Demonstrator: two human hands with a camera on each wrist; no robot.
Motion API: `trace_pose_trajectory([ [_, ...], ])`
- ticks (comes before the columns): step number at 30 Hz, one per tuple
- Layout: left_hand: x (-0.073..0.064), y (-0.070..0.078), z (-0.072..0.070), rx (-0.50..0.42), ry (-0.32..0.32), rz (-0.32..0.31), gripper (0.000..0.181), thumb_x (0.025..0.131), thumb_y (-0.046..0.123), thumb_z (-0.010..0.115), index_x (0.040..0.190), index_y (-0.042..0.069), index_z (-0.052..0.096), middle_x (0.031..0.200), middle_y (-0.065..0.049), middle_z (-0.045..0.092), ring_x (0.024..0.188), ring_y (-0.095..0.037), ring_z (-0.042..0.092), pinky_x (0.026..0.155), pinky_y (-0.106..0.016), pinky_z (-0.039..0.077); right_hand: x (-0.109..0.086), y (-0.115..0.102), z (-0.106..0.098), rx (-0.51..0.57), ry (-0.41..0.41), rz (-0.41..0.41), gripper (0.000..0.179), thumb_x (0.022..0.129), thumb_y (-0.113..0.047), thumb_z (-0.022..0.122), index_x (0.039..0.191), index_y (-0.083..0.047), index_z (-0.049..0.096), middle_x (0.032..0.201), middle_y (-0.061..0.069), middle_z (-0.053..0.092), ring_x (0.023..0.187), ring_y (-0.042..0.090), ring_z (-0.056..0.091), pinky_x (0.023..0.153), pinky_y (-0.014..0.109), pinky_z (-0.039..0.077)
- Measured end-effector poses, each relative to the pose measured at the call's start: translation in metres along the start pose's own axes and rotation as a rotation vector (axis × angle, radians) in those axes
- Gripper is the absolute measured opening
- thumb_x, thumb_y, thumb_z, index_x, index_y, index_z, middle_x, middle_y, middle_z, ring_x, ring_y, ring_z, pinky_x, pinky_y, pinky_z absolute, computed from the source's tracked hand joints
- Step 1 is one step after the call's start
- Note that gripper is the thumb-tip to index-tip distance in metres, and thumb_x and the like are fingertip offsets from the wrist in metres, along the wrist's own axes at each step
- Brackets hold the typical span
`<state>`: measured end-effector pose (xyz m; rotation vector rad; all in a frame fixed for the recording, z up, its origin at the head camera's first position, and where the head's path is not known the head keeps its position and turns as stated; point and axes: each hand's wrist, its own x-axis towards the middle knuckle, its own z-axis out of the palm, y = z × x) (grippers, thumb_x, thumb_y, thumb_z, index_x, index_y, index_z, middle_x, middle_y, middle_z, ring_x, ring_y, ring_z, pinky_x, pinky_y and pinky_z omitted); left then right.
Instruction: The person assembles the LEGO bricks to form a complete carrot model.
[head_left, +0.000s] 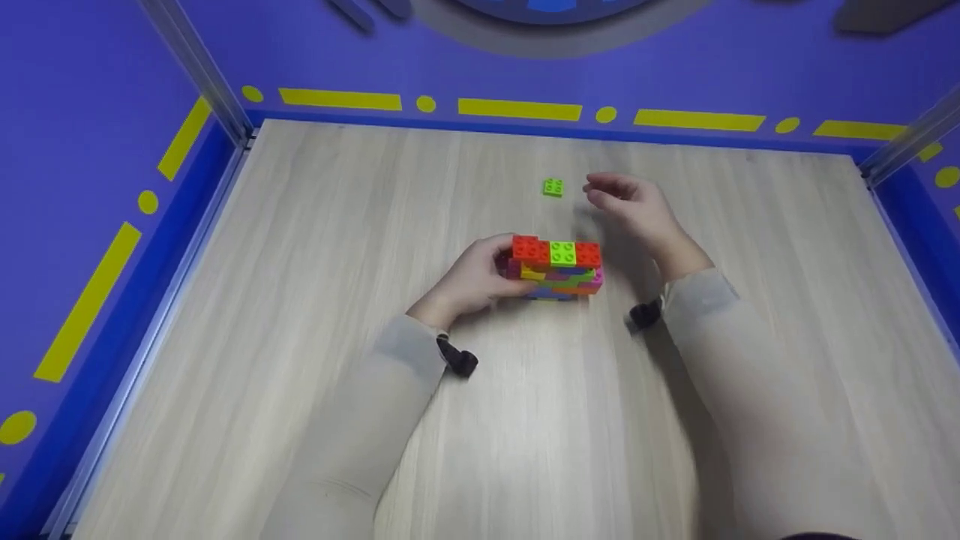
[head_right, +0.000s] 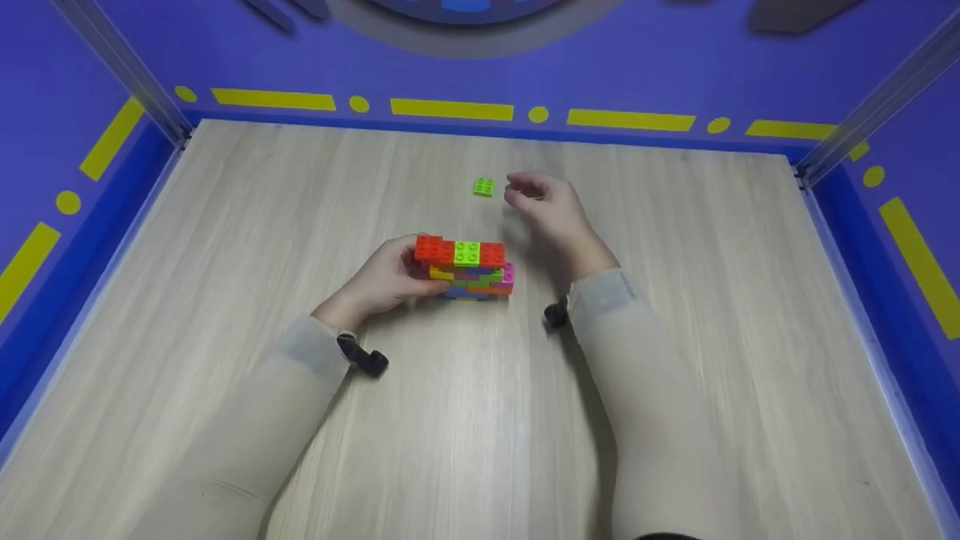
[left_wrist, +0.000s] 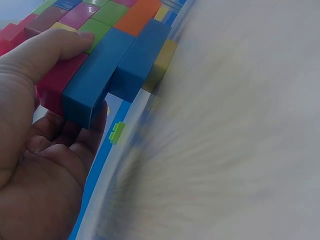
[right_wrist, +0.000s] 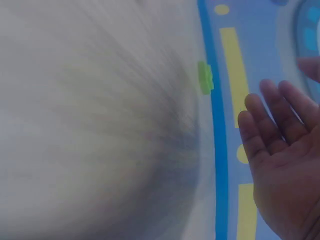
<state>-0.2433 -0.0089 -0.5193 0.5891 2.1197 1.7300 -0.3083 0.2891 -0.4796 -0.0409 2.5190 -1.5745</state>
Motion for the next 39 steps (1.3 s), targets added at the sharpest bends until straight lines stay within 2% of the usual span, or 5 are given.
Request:
trace_pose_trajectory([
  [11, 0.0, 0.0, -0.002, -0.015, -0.001, 0.02, 0.057, 0.094, 0.007, 0.092, 0.147, 0.011, 0.072, 0.141, -0.006, 0.079, 0.126, -0.018, 0.073, 0.116, -0.036, 0.059, 0.044, -0.017, 0.014, -0.259, -0.107, 0.062, 0.061, 0.109, -0.024, 0.076, 0.167, -0.016, 0.056, 0.167, 0.013, 0.058, 0.154, 0.033, 0.054, 0.134, 0.053, 0.044],
  [17, -0.002, -0.001, -0.002, -0.02, -0.003, 0.009, 0.057, 0.094, 0.007, 0.092, 0.147, 0.011, 0.072, 0.141, -0.007, 0.079, 0.126, -0.02, 0.075, 0.114, -0.036, 0.06, 0.061, -0.022, 0.02, -0.337, -0.167, 0.11, 0.062, 0.109, -0.023, 0.076, 0.167, -0.017, 0.057, 0.171, 0.015, 0.053, 0.157, 0.035, 0.05, 0.138, 0.055, 0.037],
  [22, -0.001, -0.001, 0.0, -0.014, -0.003, 0.004, 0.058, 0.095, 0.008, 0.092, 0.148, 0.012, 0.071, 0.142, -0.006, 0.078, 0.127, -0.019, 0.074, 0.115, -0.035, 0.059, 0.072, -0.025, 0.026, -0.377, -0.149, 0.133, 0.059, 0.108, -0.022, 0.077, 0.165, -0.015, 0.059, 0.167, 0.013, 0.057, 0.15, 0.034, 0.054, 0.137, 0.052, 0.04],
  [30, -0.004, -0.002, -0.002, -0.006, 0.004, -0.004, 0.059, 0.095, 0.011, 0.092, 0.151, 0.015, 0.07, 0.142, -0.003, 0.078, 0.125, -0.019, 0.073, 0.115, -0.037, 0.059, 0.079, -0.024, 0.039, -0.567, -0.16, 0.032, 0.042, 0.111, -0.019, 0.074, 0.151, -0.007, 0.072, 0.143, 0.014, 0.068, 0.128, 0.033, 0.059, 0.127, 0.051, 0.05],
  [39, -0.001, -0.002, -0.001, -0.018, -0.002, 0.005, 0.058, 0.095, 0.009, 0.092, 0.15, 0.014, 0.071, 0.141, -0.006, 0.079, 0.122, -0.02, 0.075, 0.112, -0.036, 0.061, 0.066, -0.021, 0.02, -0.446, -0.117, 0.046, 0.045, 0.105, -0.023, 0.081, 0.148, -0.01, 0.074, 0.152, 0.011, 0.066, 0.139, 0.031, 0.058, 0.132, 0.051, 0.046],
])
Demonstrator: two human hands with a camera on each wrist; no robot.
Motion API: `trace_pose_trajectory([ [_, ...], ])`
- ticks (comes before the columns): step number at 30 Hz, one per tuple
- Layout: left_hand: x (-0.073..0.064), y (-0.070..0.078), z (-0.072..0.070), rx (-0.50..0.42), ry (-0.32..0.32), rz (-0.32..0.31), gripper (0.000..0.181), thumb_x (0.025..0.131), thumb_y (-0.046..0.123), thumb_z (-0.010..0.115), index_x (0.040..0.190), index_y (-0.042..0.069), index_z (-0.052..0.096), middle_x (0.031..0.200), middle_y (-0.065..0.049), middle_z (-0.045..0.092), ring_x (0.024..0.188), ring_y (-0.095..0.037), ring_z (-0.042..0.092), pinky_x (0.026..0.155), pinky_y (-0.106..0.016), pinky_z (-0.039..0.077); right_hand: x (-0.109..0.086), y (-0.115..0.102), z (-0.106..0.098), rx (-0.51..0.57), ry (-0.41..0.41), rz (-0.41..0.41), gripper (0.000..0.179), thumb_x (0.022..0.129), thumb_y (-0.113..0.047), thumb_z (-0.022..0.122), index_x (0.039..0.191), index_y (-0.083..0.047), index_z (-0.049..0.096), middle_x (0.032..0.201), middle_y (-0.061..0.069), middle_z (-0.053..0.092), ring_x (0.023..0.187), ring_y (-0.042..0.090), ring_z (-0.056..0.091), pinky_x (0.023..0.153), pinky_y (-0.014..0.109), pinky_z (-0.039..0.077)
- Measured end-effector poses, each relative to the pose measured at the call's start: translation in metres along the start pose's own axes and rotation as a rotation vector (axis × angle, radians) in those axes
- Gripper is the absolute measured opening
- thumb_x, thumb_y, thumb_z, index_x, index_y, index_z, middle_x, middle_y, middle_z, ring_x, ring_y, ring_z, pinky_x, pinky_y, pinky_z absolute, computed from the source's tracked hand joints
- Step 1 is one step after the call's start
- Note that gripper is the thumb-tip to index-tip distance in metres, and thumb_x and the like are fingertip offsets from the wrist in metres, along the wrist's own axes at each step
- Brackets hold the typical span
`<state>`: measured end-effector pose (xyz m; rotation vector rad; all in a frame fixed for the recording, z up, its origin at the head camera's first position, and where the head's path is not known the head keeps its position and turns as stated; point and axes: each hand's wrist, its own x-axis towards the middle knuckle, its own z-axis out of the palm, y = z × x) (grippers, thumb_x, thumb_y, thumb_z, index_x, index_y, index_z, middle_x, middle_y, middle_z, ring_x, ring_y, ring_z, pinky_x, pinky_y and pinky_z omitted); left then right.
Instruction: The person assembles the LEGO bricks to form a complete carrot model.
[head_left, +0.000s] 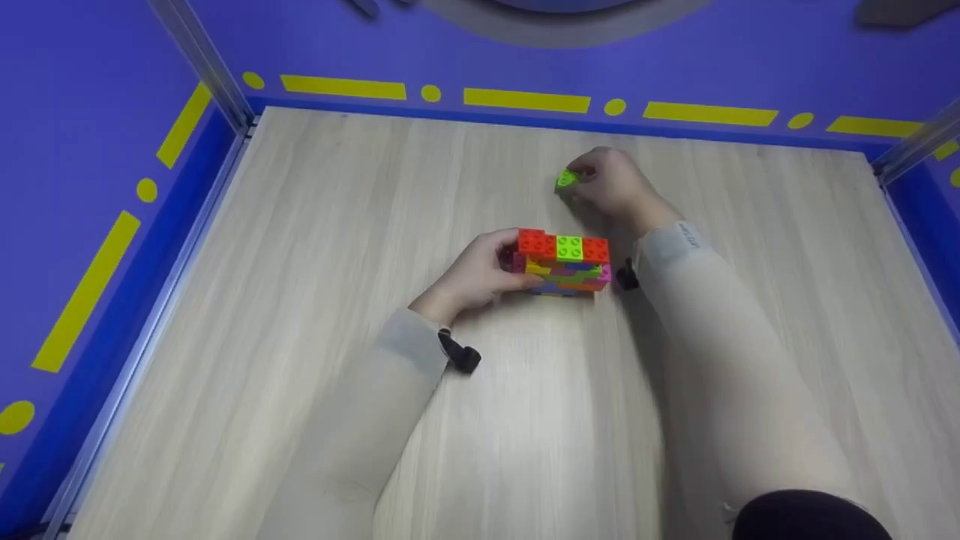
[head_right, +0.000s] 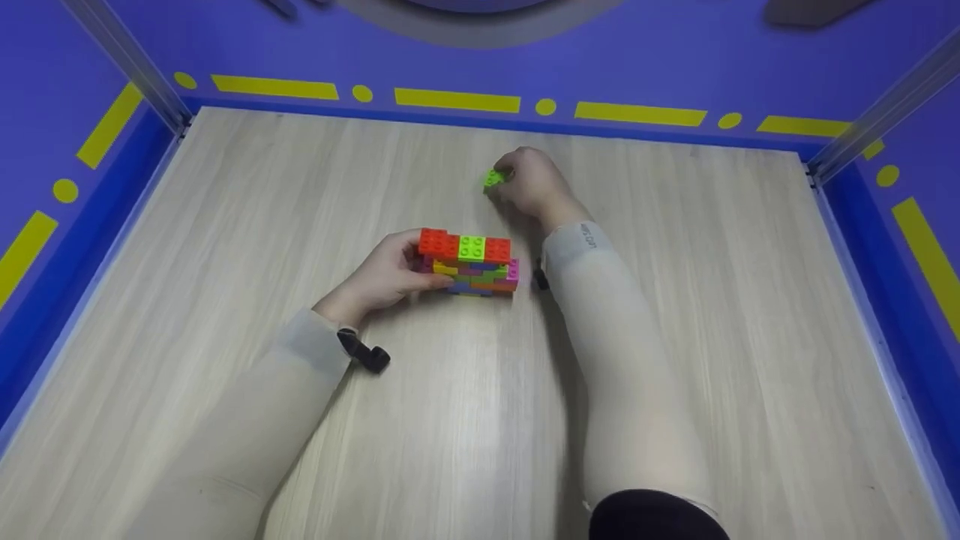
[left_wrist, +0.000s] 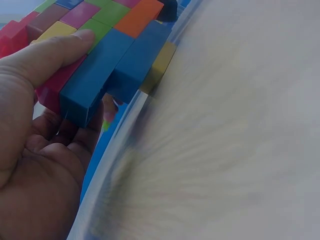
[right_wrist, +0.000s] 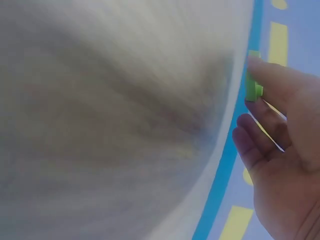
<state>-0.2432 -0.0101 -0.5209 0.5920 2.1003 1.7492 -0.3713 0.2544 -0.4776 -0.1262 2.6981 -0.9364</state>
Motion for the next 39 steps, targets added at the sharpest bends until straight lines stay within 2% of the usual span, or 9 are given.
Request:
trace_pose_trajectory([
  [5, 0.003, 0.0, 0.001, -0.009, -0.002, 0.005, 0.057, 0.095, 0.008, 0.092, 0.149, 0.013, 0.072, 0.141, -0.006, 0.079, 0.122, -0.02, 0.075, 0.111, -0.035, 0.061, -0.018, 0.011, -0.009, 0.026, 0.044, -0.05, 0.046, 0.105, -0.024, 0.081, 0.149, -0.011, 0.073, 0.151, 0.013, 0.067, 0.137, 0.033, 0.059, 0.127, 0.053, 0.05],
  [12, 0.005, 0.0, 0.004, -0.017, -0.001, 0.003, 0.059, 0.095, 0.007, 0.092, 0.149, 0.015, 0.072, 0.142, -0.005, 0.079, 0.125, -0.021, 0.074, 0.113, -0.037, 0.061, -0.067, 0.032, -0.005, 0.132, 0.122, -0.063, 0.044, 0.101, -0.02, 0.086, 0.144, -0.014, 0.075, 0.142, 0.012, 0.071, 0.129, 0.03, 0.064, 0.12, 0.052, 0.054],
  [15, 0.005, 0.001, 0.004, -0.015, -0.007, 0.007, 0.058, 0.095, 0.008, 0.091, 0.149, 0.015, 0.072, 0.143, -0.005, 0.078, 0.126, -0.022, 0.074, 0.113, -0.037, 0.061, -0.089, 0.044, -0.003, 0.175, 0.148, -0.076, 0.042, 0.101, -0.016, 0.086, 0.141, -0.014, 0.076, 0.14, 0.011, 0.073, 0.127, 0.027, 0.067, 0.116, 0.044, 0.056],
  [20, 0.003, 0.002, 0.003, -0.002, -0.017, 0.002, 0.057, 0.096, 0.01, 0.091, 0.149, 0.018, 0.071, 0.144, -0.003, 0.077, 0.127, -0.021, 0.073, 0.115, -0.037, 0.06, -0.119, 0.057, -0.003, 0.289, 0.201, -0.122, 0.04, 0.098, -0.017, 0.09, 0.136, -0.012, 0.081, 0.131, 0.004, 0.076, 0.116, 0.017, 0.07, 0.099, 0.017, 0.057],
  [23, 0.002, 0.003, 0.001, -0.001, -0.008, -0.003, 0.057, 0.096, 0.009, 0.091, 0.149, 0.018, 0.072, 0.143, -0.002, 0.078, 0.127, -0.021, 0.073, 0.115, -0.037, 0.06, -0.129, 0.058, -0.004, 0.392, 0.214, -0.174, 0.039, 0.098, -0.014, 0.09, 0.135, -0.006, 0.081, 0.124, -0.003, 0.077, 0.11, 0.013, 0.071, 0.093, 0.013, 0.059],
  [28, 0.0, 0.001, -0.001, -0.007, 0.008, -0.003, 0.058, 0.095, 0.008, 0.091, 0.149, 0.017, 0.071, 0.142, -0.004, 0.078, 0.125, -0.021, 0.074, 0.112, -0.038, 0.061, -0.135, 0.055, -0.004, 0.567, 0.185, -0.23, 0.034, 0.099, -0.002, 0.084, 0.132, -0.002, 0.078, 0.12, -0.007, 0.076, 0.11, 0.012, 0.072, 0.095, 0.016, 0.062],
  [31, 0.0, 0.0, 0.0, -0.01, 0.012, -0.009, 0.058, 0.095, 0.009, 0.091, 0.149, 0.016, 0.071, 0.142, -0.005, 0.078, 0.124, -0.021, 0.074, 0.111, -0.036, 0.061, -0.137, 0.052, -0.002, 0.672, 0.151, -0.268, 0.03, 0.098, 0.007, 0.08, 0.126, -0.003, 0.077, 0.119, -0.003, 0.076, 0.111, 0.012, 0.075, 0.098, 0.019, 0.063],
  [34, -0.001, -0.002, 0.0, -0.011, 0.017, -0.018, 0.058, 0.095, 0.008, 0.092, 0.149, 0.015, 0.071, 0.142, -0.005, 0.078, 0.124, -0.02, 0.073, 0.11, -0.035, 0.06, -0.139, 0.05, -0.001, 0.776, 0.1, -0.33, 0.027, 0.099, 0.013, 0.075, 0.124, 0.004, 0.074, 0.118, 0.004, 0.078, 0.111, 0.014, 0.08, 0.102, 0.025, 0.065],
  [39, -0.002, -0.001, 0.001, -0.001, 0.015, -0.01, 0.059, 0.095, 0.009, 0.091, 0.15, 0.014, 0.07, 0.142, -0.006, 0.078, 0.125, -0.021, 0.074, 0.113, -0.036, 0.06, -0.146, 0.042, -0.002, 0.815, 0.039, -0.387, 0.028, 0.098, 0.017, 0.072, 0.125, 0.009, 0.07, 0.118, 0.007, 0.077, 0.109, 0.017, 0.083, 0.102, 0.028, 0.066],
])
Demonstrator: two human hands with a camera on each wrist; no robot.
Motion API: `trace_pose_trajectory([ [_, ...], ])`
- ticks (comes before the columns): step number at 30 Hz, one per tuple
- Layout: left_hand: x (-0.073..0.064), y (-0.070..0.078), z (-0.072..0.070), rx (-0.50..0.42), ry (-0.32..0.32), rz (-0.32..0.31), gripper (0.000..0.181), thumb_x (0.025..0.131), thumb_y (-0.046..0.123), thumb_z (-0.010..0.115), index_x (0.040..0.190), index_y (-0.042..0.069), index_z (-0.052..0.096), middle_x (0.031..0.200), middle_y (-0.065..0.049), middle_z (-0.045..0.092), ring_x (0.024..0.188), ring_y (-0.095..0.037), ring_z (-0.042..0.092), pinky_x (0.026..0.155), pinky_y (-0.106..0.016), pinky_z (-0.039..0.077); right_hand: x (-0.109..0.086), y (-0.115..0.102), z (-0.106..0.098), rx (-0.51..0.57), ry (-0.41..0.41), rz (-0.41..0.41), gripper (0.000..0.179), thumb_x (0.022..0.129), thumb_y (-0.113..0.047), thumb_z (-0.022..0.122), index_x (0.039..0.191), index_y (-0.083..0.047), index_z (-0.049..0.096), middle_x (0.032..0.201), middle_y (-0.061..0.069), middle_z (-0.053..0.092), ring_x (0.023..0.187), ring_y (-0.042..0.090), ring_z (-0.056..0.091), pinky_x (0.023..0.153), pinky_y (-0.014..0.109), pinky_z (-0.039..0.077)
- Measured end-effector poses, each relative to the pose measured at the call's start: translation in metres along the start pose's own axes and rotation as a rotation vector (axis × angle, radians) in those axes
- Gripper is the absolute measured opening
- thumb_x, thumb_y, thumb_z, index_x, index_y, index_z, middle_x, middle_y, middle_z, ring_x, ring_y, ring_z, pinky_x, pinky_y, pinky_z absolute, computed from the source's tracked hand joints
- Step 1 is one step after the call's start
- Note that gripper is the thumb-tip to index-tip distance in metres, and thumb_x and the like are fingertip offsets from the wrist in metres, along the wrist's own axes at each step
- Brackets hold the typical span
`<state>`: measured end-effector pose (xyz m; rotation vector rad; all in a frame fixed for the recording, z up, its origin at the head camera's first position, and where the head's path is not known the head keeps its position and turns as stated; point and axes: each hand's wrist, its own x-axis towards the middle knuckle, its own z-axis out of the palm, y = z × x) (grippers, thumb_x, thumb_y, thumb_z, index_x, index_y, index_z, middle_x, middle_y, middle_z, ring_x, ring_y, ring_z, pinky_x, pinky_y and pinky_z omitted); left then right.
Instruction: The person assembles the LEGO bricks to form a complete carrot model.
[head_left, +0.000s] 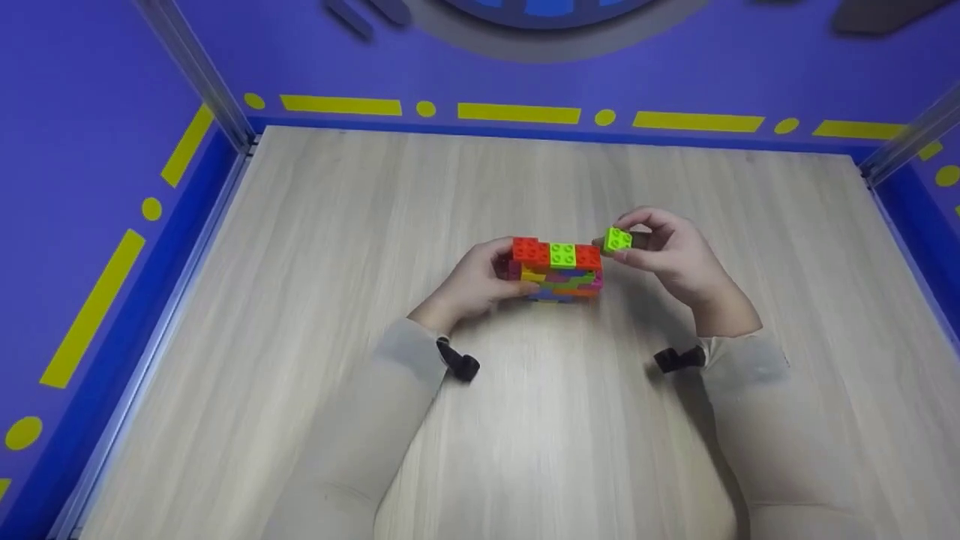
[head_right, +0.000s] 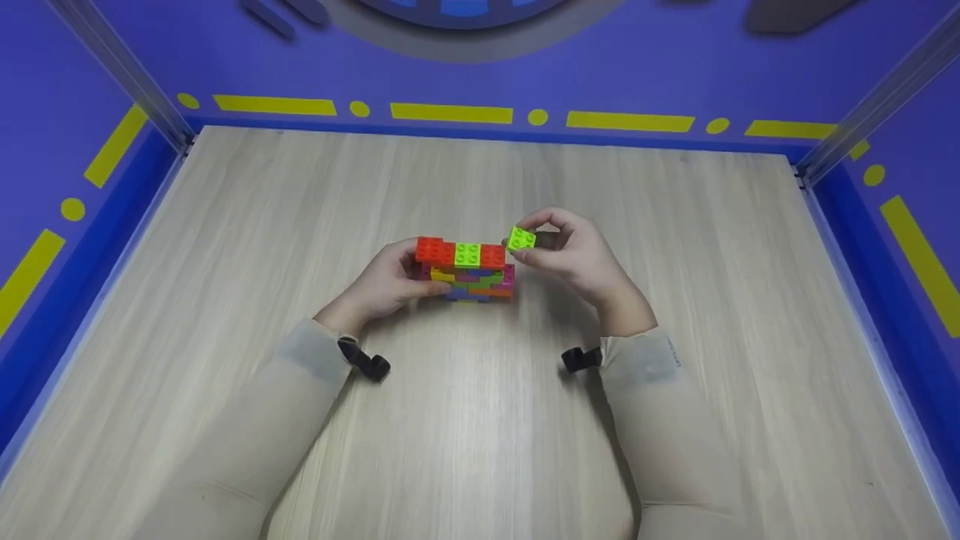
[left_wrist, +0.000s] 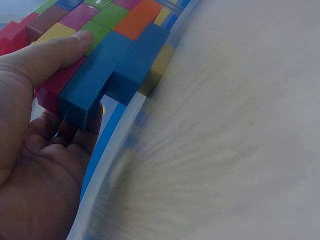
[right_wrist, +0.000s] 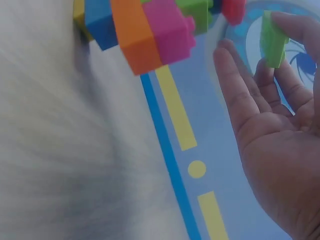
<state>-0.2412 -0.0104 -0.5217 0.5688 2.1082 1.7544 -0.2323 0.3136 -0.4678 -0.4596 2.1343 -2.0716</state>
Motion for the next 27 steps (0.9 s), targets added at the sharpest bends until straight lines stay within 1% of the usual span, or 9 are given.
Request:
trace_pose_trajectory([
  [4, 0.0, 0.0, 0.0, 0.003, 0.004, 0.001, 0.059, 0.096, 0.009, 0.091, 0.151, 0.014, 0.07, 0.142, -0.006, 0.078, 0.126, -0.021, 0.074, 0.114, -0.038, 0.059, -0.002, -0.007, 0.005, -0.046, -0.017, 0.017, 0.031, 0.096, 0.017, 0.074, 0.124, 0.004, 0.073, 0.121, 0.005, 0.072, 0.107, 0.015, 0.083, 0.098, 0.026, 0.067],
  [6, 0.0, 0.0, -0.001, 0.005, 0.006, 0.0, 0.059, 0.096, 0.009, 0.091, 0.151, 0.014, 0.07, 0.142, -0.006, 0.078, 0.126, -0.021, 0.074, 0.114, -0.038, 0.059, -0.002, -0.009, 0.008, -0.077, -0.024, 0.034, 0.032, 0.095, 0.017, 0.074, 0.125, 0.005, 0.073, 0.124, 0.005, 0.07, 0.107, 0.014, 0.082, 0.096, 0.025, 0.067],
  [10, -0.001, 0.0, 0.0, 0.008, 0.007, 0.002, 0.059, 0.096, 0.009, 0.091, 0.151, 0.013, 0.069, 0.141, -0.007, 0.078, 0.126, -0.021, 0.074, 0.114, -0.038, 0.059, -0.003, -0.012, 0.01, -0.147, -0.036, 0.059, 0.034, 0.094, 0.016, 0.076, 0.128, 0.012, 0.071, 0.126, 0.003, 0.069, 0.108, 0.013, 0.079, 0.094, 0.024, 0.067],
  [15, -0.001, -0.002, 0.0, 0.008, 0.01, 0.015, 0.058, 0.096, 0.009, 0.09, 0.15, 0.012, 0.07, 0.14, -0.008, 0.078, 0.124, -0.02, 0.074, 0.113, -0.036, 0.059, -0.003, -0.012, 0.011, -0.222, -0.042, 0.041, 0.034, 0.094, 0.013, 0.08, 0.127, 0.01, 0.076, 0.124, 0.001, 0.073, 0.111, 0.015, 0.077, 0.095, 0.022, 0.066],
  [18, -0.001, -0.002, 0.0, 0.009, 0.007, 0.021, 0.057, 0.096, 0.01, 0.09, 0.149, 0.012, 0.07, 0.141, -0.007, 0.078, 0.124, -0.019, 0.073, 0.112, -0.035, 0.059, -0.002, -0.011, 0.013, -0.224, -0.034, 0.031, 0.034, 0.092, 0.013, 0.081, 0.126, 0.011, 0.078, 0.122, 0.001, 0.074, 0.112, 0.016, 0.075, 0.096, 0.022, 0.065],
  [23, -0.001, -0.001, 0.001, 0.008, -0.001, 0.023, 0.054, 0.097, 0.011, 0.09, 0.148, 0.012, 0.071, 0.141, -0.006, 0.078, 0.125, -0.019, 0.073, 0.113, -0.035, 0.058, -0.002, -0.009, 0.015, -0.193, -0.005, 0.029, 0.036, 0.089, 0.016, 0.081, 0.125, 0.016, 0.077, 0.119, 0.0, 0.073, 0.11, 0.014, 0.075, 0.094, 0.021, 0.065],
  [27, -0.001, -0.001, 0.001, 0.006, 0.001, 0.017, 0.055, 0.097, 0.011, 0.09, 0.148, 0.012, 0.071, 0.142, -0.006, 0.077, 0.126, -0.019, 0.073, 0.113, -0.036, 0.058, -0.003, -0.008, 0.016, -0.196, 0.007, 0.026, 0.035, 0.089, 0.017, 0.081, 0.123, 0.016, 0.078, 0.117, 0.0, 0.072, 0.11, 0.015, 0.074, 0.095, 0.021, 0.066],
])
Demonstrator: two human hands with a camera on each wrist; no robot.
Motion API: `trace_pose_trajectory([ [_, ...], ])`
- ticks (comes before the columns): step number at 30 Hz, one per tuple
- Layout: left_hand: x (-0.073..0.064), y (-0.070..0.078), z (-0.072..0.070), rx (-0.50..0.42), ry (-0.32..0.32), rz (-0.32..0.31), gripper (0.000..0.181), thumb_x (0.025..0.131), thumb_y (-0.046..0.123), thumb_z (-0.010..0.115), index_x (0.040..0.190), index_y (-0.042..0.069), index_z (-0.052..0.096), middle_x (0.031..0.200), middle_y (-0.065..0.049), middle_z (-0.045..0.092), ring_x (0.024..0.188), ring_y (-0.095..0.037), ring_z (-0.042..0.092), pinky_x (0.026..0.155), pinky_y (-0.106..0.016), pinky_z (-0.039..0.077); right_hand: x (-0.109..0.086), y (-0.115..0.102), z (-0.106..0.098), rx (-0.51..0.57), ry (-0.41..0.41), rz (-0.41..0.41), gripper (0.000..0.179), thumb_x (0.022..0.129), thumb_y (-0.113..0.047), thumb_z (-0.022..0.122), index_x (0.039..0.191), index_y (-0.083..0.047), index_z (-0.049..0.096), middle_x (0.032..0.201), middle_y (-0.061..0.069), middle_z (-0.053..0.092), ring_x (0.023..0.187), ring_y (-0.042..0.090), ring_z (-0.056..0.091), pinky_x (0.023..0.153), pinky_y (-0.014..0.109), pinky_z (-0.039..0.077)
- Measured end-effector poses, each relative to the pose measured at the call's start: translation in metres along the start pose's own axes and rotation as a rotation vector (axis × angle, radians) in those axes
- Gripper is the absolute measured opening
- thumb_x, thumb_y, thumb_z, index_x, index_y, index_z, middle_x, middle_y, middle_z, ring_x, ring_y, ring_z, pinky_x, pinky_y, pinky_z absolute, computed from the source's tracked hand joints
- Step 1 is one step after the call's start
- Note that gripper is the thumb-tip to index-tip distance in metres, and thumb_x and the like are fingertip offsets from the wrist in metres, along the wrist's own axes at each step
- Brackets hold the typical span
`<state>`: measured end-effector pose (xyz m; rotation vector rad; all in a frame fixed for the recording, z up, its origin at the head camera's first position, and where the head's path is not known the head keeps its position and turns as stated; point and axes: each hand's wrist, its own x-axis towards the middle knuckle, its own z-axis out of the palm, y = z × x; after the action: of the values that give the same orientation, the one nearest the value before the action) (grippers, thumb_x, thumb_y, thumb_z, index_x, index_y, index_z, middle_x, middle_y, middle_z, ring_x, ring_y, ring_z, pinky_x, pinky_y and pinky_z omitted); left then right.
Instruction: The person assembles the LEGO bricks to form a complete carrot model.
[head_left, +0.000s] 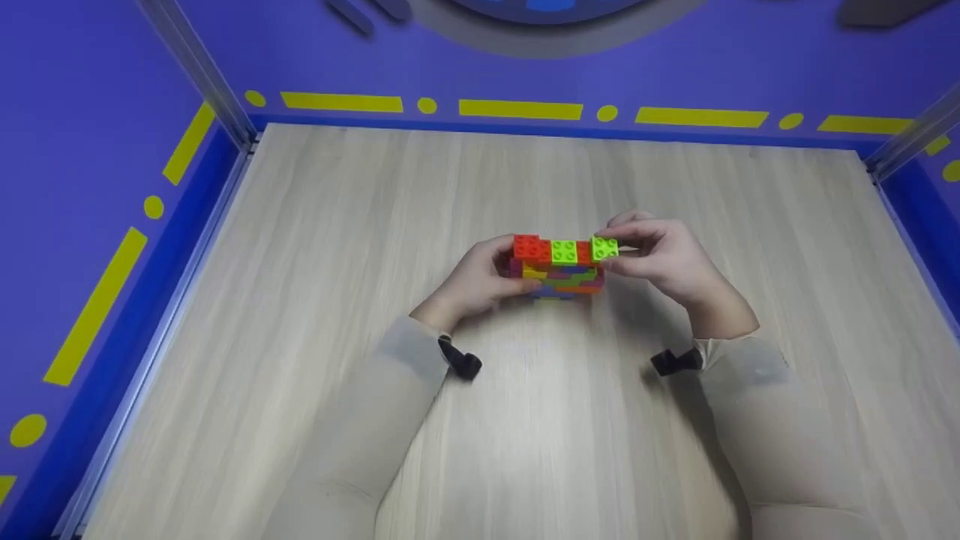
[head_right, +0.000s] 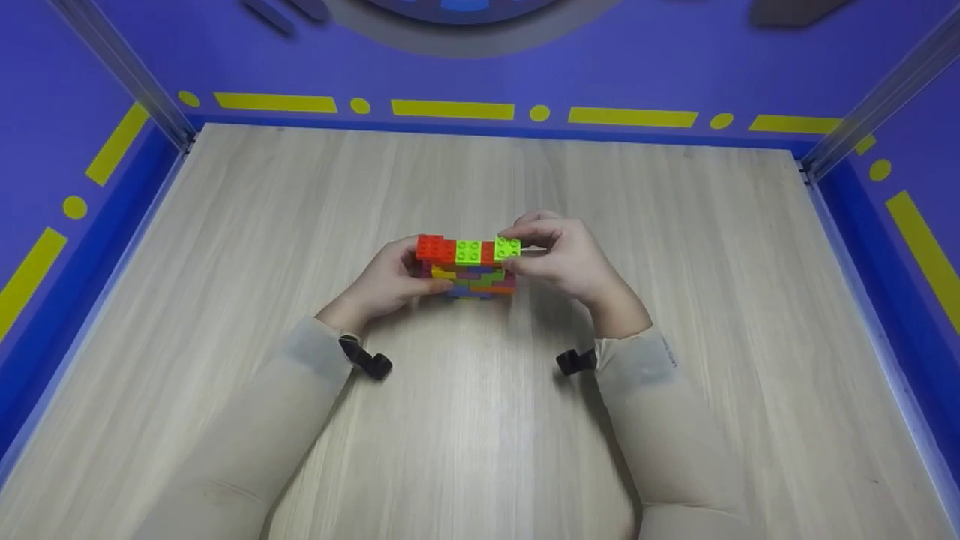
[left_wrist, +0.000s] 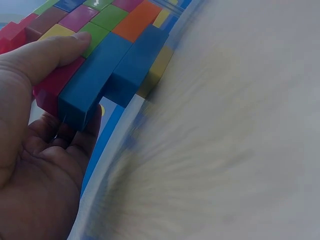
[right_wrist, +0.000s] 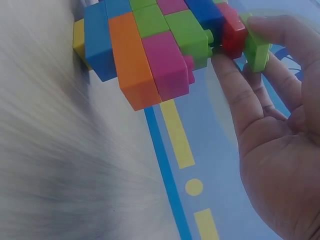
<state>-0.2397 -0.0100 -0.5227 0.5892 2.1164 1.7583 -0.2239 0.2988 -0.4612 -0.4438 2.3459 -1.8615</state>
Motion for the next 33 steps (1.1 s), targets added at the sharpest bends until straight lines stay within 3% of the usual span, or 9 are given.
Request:
trace_pose_trajectory([
  [10, 0.001, 0.001, 0.001, -0.001, 0.002, 0.0, 0.056, 0.096, 0.011, 0.091, 0.149, 0.013, 0.071, 0.141, -0.005, 0.078, 0.124, -0.019, 0.073, 0.113, -0.036, 0.059, 0.0, -0.001, 0.0, -0.076, 0.011, 0.014, 0.031, 0.09, 0.012, 0.082, 0.121, 0.01, 0.082, 0.117, -0.002, 0.073, 0.112, 0.015, 0.073, 0.096, 0.02, 0.065],
  [19, 0.0, 0.0, -0.001, 0.0, 0.006, -0.014, 0.058, 0.096, 0.011, 0.091, 0.15, 0.014, 0.07, 0.142, -0.005, 0.078, 0.126, -0.02, 0.073, 0.113, -0.036, 0.059, 0.001, 0.002, -0.002, -0.078, -0.042, 0.01, 0.033, 0.093, 0.008, 0.083, 0.126, 0.007, 0.081, 0.123, 0.0, 0.073, 0.119, 0.017, 0.071, 0.105, 0.019, 0.061],
  [23, 0.001, -0.001, -0.001, 0.005, 0.004, -0.006, 0.059, 0.095, 0.01, 0.092, 0.15, 0.012, 0.07, 0.142, -0.007, 0.078, 0.127, -0.021, 0.073, 0.114, -0.037, 0.058, 0.002, 0.009, -0.004, -0.104, -0.085, -0.021, 0.039, 0.095, 0.006, 0.083, 0.134, 0.004, 0.077, 0.133, -0.001, 0.073, 0.13, 0.016, 0.067, 0.115, 0.016, 0.053],
  [27, 0.001, -0.001, -0.002, 0.026, 0.004, 0.007, 0.06, 0.095, 0.012, 0.093, 0.15, 0.012, 0.07, 0.143, -0.007, 0.077, 0.127, -0.02, 0.072, 0.115, -0.037, 0.058, 0.003, 0.019, -0.008, -0.073, -0.159, -0.001, 0.056, 0.096, 0.005, 0.083, 0.149, 0.002, 0.067, 0.147, -0.002, 0.067, 0.138, 0.014, 0.063, 0.117, 0.019, 0.052],
  [33, 0.0, -0.002, -0.006, 0.043, -0.002, 0.022, 0.062, 0.093, 0.013, 0.094, 0.149, 0.01, 0.069, 0.142, -0.009, 0.075, 0.125, -0.023, 0.073, 0.114, -0.039, 0.059, 0.008, 0.038, -0.013, -0.09, -0.268, 0.066, 0.056, 0.095, 0.003, 0.084, 0.148, 0.001, 0.064, 0.138, 0.0, 0.074, 0.131, 0.015, 0.069, 0.114, 0.019, 0.054],
])
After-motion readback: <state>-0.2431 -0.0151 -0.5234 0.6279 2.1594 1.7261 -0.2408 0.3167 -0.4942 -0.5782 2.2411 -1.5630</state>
